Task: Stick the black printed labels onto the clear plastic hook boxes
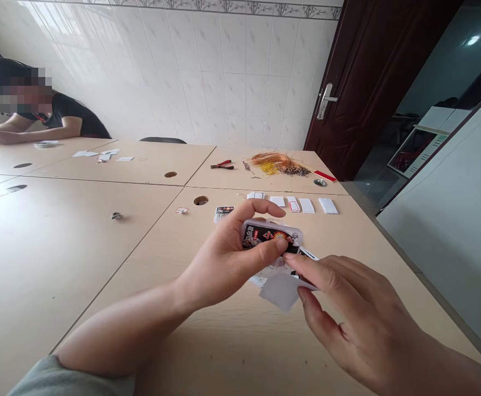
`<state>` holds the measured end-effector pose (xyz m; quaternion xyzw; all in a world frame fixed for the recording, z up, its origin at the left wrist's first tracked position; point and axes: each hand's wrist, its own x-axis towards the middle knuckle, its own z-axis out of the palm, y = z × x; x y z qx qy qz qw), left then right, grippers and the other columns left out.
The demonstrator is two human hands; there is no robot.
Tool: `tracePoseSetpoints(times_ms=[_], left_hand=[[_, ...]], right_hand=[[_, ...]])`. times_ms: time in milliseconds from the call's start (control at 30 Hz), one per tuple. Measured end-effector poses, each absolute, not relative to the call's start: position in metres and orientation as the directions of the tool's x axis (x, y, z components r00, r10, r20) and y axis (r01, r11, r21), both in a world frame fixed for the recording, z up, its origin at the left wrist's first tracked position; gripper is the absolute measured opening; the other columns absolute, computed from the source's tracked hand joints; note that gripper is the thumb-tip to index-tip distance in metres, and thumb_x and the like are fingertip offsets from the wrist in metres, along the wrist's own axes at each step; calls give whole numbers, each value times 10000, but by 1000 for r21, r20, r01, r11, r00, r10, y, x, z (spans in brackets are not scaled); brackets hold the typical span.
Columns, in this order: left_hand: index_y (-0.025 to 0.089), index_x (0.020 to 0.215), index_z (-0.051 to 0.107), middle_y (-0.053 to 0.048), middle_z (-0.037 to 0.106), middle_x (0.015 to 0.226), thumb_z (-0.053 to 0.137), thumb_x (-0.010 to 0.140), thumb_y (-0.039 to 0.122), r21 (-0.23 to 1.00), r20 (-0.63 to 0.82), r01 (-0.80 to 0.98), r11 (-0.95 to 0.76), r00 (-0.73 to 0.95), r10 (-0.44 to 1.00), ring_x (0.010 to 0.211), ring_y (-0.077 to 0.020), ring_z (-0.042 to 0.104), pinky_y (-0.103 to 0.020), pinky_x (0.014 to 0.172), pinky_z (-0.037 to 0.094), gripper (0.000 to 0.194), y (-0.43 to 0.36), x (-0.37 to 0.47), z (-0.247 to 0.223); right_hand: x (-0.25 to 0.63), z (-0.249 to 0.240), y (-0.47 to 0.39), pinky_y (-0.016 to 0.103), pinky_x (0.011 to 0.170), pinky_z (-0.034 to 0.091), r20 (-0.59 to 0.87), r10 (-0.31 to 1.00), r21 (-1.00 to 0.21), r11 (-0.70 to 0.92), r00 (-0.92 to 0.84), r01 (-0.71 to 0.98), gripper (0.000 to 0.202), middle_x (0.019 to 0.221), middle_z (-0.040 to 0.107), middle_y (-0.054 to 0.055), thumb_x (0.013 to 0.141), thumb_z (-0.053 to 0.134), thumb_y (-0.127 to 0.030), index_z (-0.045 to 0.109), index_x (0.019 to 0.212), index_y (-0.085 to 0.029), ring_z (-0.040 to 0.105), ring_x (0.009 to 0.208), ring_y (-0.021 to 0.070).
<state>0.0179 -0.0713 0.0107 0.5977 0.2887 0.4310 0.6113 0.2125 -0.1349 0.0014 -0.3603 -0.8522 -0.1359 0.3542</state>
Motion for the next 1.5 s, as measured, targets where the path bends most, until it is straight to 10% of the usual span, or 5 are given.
tracePoseSetpoints(times_ms=[467,900,1500], left_hand=[[307,1104,633,55,738,871,681,960,301,961,160,-277,-30,462,873,720,-76,660,-131,639,545,152,-74,16,11],[152,923,672,-33,739,851,622,911,98,829,37,-528,182,377,925,732,-158,747,-234,614,647,75,-57,22,25],[135,834,677,-8,725,788,553,950,101,834,-75,-512,206,265,961,655,-123,728,-189,552,604,173,-50,23,34]], right_hand=[[215,2,-136,304,689,566,696,558,-45,663,-453,747,279,895,760,33,910,489,-37,555,1147,-168,723,750,165],[253,22,-108,200,574,509,548,799,-430,525,-250,734,143,828,722,-51,925,570,-160,648,898,-277,656,676,125],[283,-103,-49,382,803,596,434,900,-479,264,-36,837,238,1086,690,61,988,641,-358,659,1117,-158,684,914,187]])
